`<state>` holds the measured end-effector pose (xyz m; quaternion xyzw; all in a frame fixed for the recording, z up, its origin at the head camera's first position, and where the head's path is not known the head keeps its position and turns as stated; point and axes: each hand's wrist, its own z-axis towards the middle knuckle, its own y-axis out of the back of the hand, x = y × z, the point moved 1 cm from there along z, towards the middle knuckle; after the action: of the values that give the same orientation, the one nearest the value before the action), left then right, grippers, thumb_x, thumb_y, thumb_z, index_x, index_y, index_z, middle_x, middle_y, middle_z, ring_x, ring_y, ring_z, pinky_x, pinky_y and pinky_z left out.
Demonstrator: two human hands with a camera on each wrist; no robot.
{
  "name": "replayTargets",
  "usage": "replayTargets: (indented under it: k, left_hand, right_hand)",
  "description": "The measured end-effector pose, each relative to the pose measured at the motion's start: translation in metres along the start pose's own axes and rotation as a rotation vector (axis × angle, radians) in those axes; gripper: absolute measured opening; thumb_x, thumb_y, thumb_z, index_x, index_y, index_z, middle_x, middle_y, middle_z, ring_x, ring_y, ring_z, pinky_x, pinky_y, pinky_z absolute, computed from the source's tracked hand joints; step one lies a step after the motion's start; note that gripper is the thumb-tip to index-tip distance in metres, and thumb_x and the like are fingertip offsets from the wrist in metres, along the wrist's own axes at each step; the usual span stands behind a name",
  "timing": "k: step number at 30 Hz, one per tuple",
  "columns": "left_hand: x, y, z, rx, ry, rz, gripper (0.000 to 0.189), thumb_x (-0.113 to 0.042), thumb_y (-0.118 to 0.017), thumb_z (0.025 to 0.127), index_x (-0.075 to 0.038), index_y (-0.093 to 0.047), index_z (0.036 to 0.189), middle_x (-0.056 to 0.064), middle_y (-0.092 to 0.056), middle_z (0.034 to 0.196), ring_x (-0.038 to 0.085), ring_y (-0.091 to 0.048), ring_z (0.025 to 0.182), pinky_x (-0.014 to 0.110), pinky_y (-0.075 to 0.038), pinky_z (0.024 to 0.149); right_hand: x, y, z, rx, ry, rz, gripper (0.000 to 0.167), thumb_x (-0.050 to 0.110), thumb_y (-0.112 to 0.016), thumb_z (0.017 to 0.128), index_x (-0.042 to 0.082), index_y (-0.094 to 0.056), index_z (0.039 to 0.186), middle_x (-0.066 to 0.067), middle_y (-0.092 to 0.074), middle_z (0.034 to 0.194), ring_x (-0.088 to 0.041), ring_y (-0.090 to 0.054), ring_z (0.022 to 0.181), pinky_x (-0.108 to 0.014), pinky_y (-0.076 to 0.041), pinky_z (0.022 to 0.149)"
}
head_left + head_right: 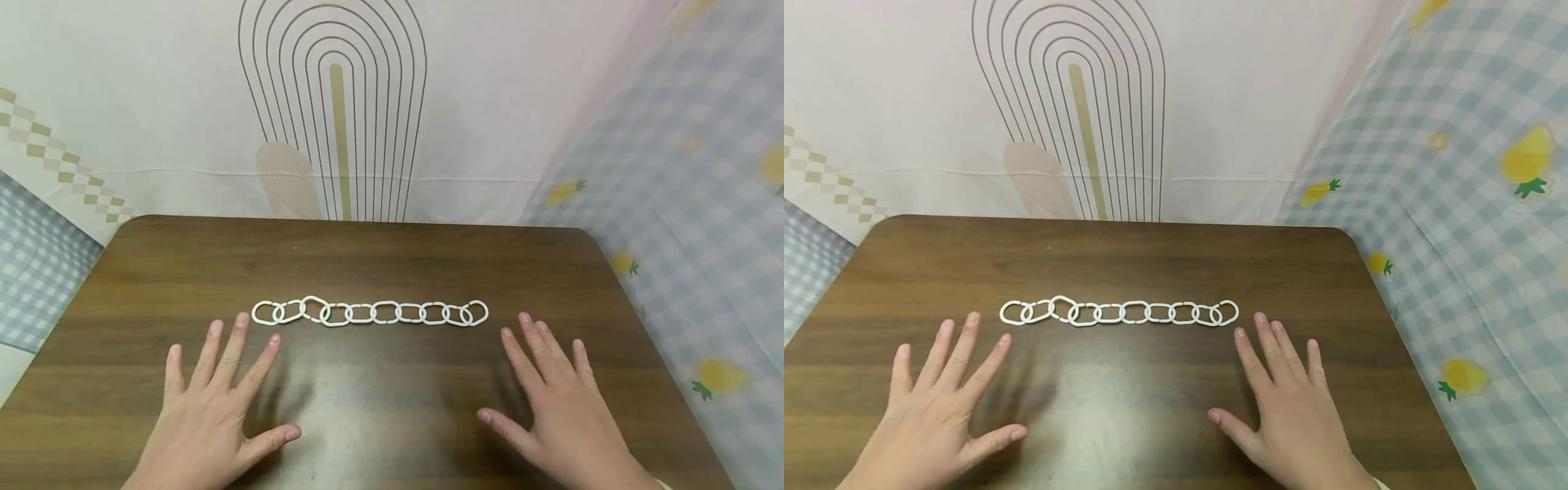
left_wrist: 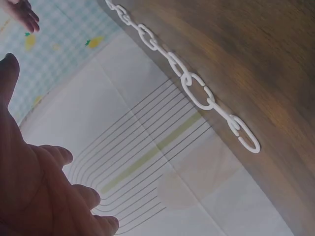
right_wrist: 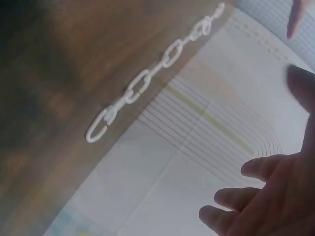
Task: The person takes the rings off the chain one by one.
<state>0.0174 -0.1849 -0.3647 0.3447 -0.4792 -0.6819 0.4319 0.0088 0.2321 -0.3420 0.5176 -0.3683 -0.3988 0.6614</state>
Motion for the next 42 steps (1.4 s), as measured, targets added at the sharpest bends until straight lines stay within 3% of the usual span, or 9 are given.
replayTargets:
  k: [5,9,13,18,24,27,31,36,42]
  left_hand:
    - [-0.002,0.001,0.0,-0.014,-0.013,-0.016,0.1,-0.086,-0.044,0.083,-0.023,-0.028,0.16,0.014,-0.006,0.168,0.036,-0.004,0.153,0.069,0.003,0.116]
    - [-0.005,0.0,0.002,-0.083,-0.058,-0.065,0.092,-0.082,-0.037,0.09,-0.018,-0.035,0.157,0.017,-0.014,0.166,0.036,-0.012,0.153,0.067,-0.002,0.118]
    - [-0.008,0.001,0.004,-0.138,-0.099,-0.1,0.085,-0.076,-0.032,0.095,-0.014,-0.04,0.154,0.019,-0.02,0.164,0.033,-0.016,0.153,0.062,-0.004,0.12]
    - [-0.01,0.001,0.006,-0.179,-0.138,-0.114,0.082,-0.072,-0.032,0.098,-0.011,-0.044,0.151,0.018,-0.027,0.162,0.03,-0.021,0.151,0.054,-0.003,0.123]
    - [-0.016,-0.001,0.011,-0.32,-0.2,-0.279,0.072,-0.059,-0.043,0.102,0.001,-0.054,0.14,0.023,-0.044,0.15,0.031,-0.037,0.144,0.037,-0.013,0.124]
    - [-0.02,0.0,0.015,-0.428,-0.255,-0.364,0.063,-0.048,-0.05,0.103,0.009,-0.057,0.131,0.027,-0.054,0.137,0.035,-0.05,0.13,0.029,-0.026,0.12]
    - [-0.025,0.001,0.019,-0.513,-0.297,-0.388,0.058,-0.04,-0.052,0.104,0.014,-0.059,0.124,0.028,-0.061,0.123,0.035,-0.057,0.118,0.03,-0.031,0.118]
    - [-0.029,0.001,0.02,-0.515,-0.279,-0.445,0.056,-0.038,-0.053,0.104,0.015,-0.06,0.121,0.025,-0.064,0.119,0.029,-0.057,0.122,0.03,-0.032,0.117]
    - [-0.033,-0.002,0.021,-0.535,-0.273,-0.543,0.053,-0.036,-0.056,0.104,0.014,-0.061,0.12,0.023,-0.065,0.117,0.022,-0.057,0.123,0.028,-0.034,0.115]
  right_hand:
    - [-0.005,0.002,0.001,-0.083,0.001,0.075,0.093,0.056,-0.071,0.087,0.01,-0.03,0.158,-0.012,-0.018,0.166,-0.032,-0.02,0.151,-0.056,-0.005,0.122]
    - [-0.004,0.001,0.0,-0.12,-0.019,0.133,0.082,0.047,-0.074,0.087,0.008,-0.042,0.152,-0.01,-0.029,0.163,-0.033,-0.03,0.147,-0.048,-0.012,0.124]
    - [-0.002,0.002,-0.001,-0.139,-0.054,0.202,0.07,0.037,-0.08,0.084,0.008,-0.053,0.143,-0.006,-0.038,0.159,-0.037,-0.045,0.135,-0.054,-0.035,0.11]
    - [0.001,0.002,-0.002,-0.158,-0.069,0.244,0.065,0.027,-0.084,0.081,0.007,-0.058,0.137,-0.006,-0.051,0.149,-0.036,-0.057,0.122,-0.055,-0.044,0.094]
    - [0.0,-0.005,-0.001,-0.252,-0.01,0.236,0.056,0.033,-0.079,0.086,0.007,-0.062,0.133,-0.003,-0.065,0.131,-0.025,-0.065,0.111,-0.034,-0.054,0.086]
    - [-0.001,-0.01,0.001,-0.318,0.034,0.255,0.052,0.043,-0.069,0.093,0.005,-0.065,0.129,-0.002,-0.067,0.124,-0.023,-0.067,0.106,-0.018,-0.052,0.088]
    - [-0.003,-0.012,0.004,-0.359,0.047,0.299,0.055,0.051,-0.059,0.098,0.005,-0.066,0.126,-0.003,-0.069,0.12,-0.024,-0.069,0.102,-0.008,-0.042,0.096]
    - [-0.004,-0.015,0.006,-0.365,0.024,0.339,0.054,0.053,-0.055,0.098,0.007,-0.068,0.124,-0.001,-0.07,0.116,-0.021,-0.069,0.098,-0.007,-0.043,0.092]
    - [-0.003,-0.022,0.011,-0.429,0.063,0.386,0.051,0.052,-0.054,0.099,0.008,-0.069,0.121,0.0,-0.071,0.11,-0.015,-0.067,0.095,-0.006,-0.043,0.091]
